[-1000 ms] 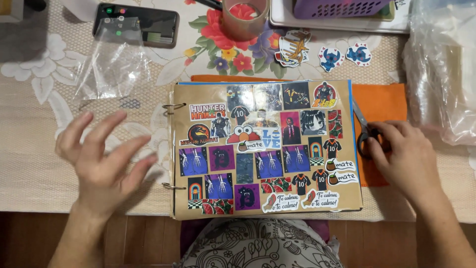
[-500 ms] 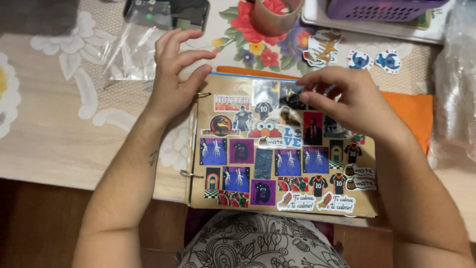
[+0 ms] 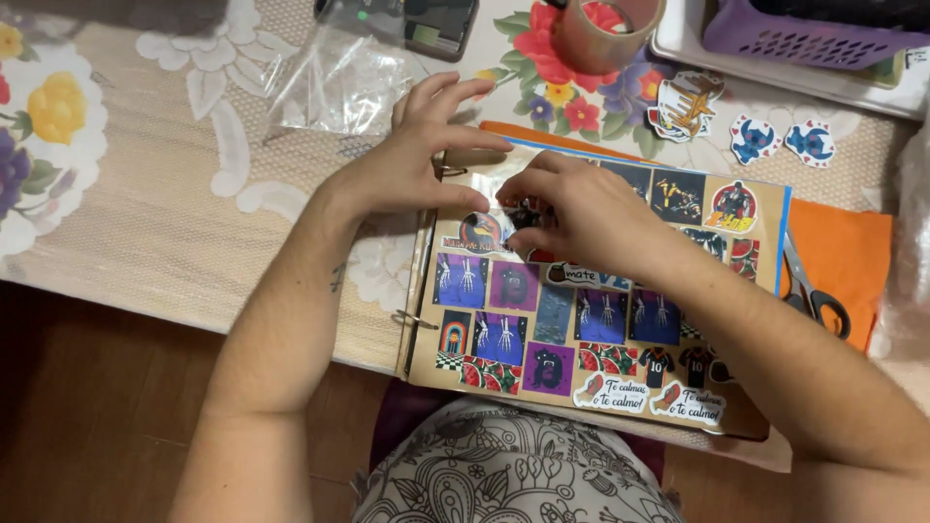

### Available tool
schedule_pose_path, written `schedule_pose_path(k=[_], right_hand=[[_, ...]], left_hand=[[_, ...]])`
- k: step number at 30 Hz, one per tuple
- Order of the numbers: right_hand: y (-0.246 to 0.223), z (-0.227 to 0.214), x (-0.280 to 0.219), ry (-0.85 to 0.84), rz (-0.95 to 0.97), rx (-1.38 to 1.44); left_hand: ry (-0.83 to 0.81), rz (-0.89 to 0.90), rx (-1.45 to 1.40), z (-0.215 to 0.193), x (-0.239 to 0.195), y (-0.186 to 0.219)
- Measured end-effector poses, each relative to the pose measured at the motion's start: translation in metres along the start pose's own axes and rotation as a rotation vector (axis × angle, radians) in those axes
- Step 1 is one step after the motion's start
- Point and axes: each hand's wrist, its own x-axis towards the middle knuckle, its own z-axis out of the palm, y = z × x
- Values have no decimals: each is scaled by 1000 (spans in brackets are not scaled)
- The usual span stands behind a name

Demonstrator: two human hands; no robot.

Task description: The person flips through a sticker album and then places several stickers onto a page, peeling off backing paper and positioning them among existing stickers. The person handles the album and stickers by hand throughout the clip.

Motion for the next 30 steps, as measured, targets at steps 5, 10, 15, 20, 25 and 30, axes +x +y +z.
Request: schedule_pose_path(k=[5, 10, 15, 20, 25, 30], right_hand=[[-7, -6, 9, -101, 19, -147], [46, -29, -4, 212, 14, -383], [34, -37, -57, 156, 120, -17], [34, -48, -117, 32, 196, -208], [137, -46, -186, 543, 460, -255], [114, -22, -186, 488, 739, 99]], left_hand=[[4, 37, -10, -1, -3, -5], [149, 100, 96, 2, -1, -10], [83, 131, 184, 9, 0, -2], [19, 147, 232, 13, 5, -3], [235, 149, 332, 6, -2, -13], [241, 141, 436, -5, -5, 4]])
